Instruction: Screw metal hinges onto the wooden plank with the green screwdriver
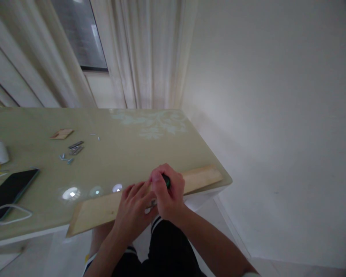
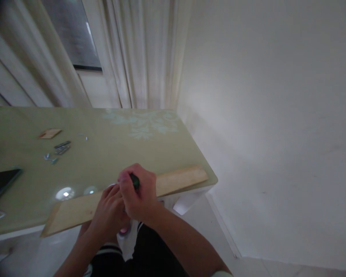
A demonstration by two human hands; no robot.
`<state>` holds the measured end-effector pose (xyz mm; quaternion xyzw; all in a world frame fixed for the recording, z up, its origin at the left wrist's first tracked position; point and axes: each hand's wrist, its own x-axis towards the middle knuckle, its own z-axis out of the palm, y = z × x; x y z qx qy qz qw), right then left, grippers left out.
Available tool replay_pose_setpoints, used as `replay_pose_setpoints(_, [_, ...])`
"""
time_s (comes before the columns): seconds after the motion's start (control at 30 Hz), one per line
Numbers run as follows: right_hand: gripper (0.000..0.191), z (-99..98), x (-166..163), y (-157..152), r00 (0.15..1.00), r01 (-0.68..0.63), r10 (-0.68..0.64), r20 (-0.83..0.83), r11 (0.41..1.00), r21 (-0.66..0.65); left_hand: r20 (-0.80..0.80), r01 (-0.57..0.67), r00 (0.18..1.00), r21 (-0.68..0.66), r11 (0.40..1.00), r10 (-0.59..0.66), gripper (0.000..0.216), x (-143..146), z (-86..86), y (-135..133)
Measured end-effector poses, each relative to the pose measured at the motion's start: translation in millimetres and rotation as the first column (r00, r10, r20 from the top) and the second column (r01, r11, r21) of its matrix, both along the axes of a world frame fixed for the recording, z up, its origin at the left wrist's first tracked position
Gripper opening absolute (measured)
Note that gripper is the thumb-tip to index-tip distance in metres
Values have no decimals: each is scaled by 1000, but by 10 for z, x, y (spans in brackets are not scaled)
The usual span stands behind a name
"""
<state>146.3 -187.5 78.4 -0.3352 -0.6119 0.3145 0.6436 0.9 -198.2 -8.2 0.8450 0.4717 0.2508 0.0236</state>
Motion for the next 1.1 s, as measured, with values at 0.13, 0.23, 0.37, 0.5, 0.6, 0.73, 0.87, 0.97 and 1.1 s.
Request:
replay_pose_setpoints(0.13, [19, 139, 247, 278, 845, -532, 532, -46, 832, -158, -32, -6, 999, 12, 1000, 7, 21, 10, 18, -2])
replay_pose_setpoints(0.23, [38, 198, 444, 597, 573, -812, 789, -224, 507, -289, -50, -5, 999, 20, 1000, 6, 23, 13, 18, -1])
replay_pose_setpoints(0.37, [32, 195, 444, 829, 486, -849, 825, -288, 368, -378, -52, -16, 998, 20, 1000, 17, 23, 16, 8, 0])
replay_pose_setpoints(0.5, [44, 177, 181, 652, 729, -677, 634, -258, 612, -408, -47, -12, 999, 6, 1000, 12, 23, 18, 6, -6])
replay_pose_setpoints(0.6, [51, 130, 8, 330, 976, -217, 212, -51, 916, -336, -21, -3, 1000, -3, 1000, 3, 22, 13, 1, -12])
replay_pose_setpoints(0.73, [43, 0, -62, -60, 980, 198, -198, 15, 969, -148, 8, -3, 1000, -10, 1000, 3, 27, 7, -15, -14])
replay_pose_setpoints(0.87, [38, 41, 51, -136, 997, 74, -74, 6, 992, -98, 18, -5, 1000, 7, 1000, 5, 29, 16, -1, -2])
replay_pose_setpoints(0.97, [25, 225, 234, 29, 971, -236, 237, 42, 971, -40, -10, -6, 1000, 7, 1000, 6, 24, 20, 22, 3])
replay_pose_setpoints(1.1, [21, 398, 448, 394, 864, -477, 476, 163, 878, -35, -30, -8, 1000, 12, 1000, 8, 22, 15, 44, -3])
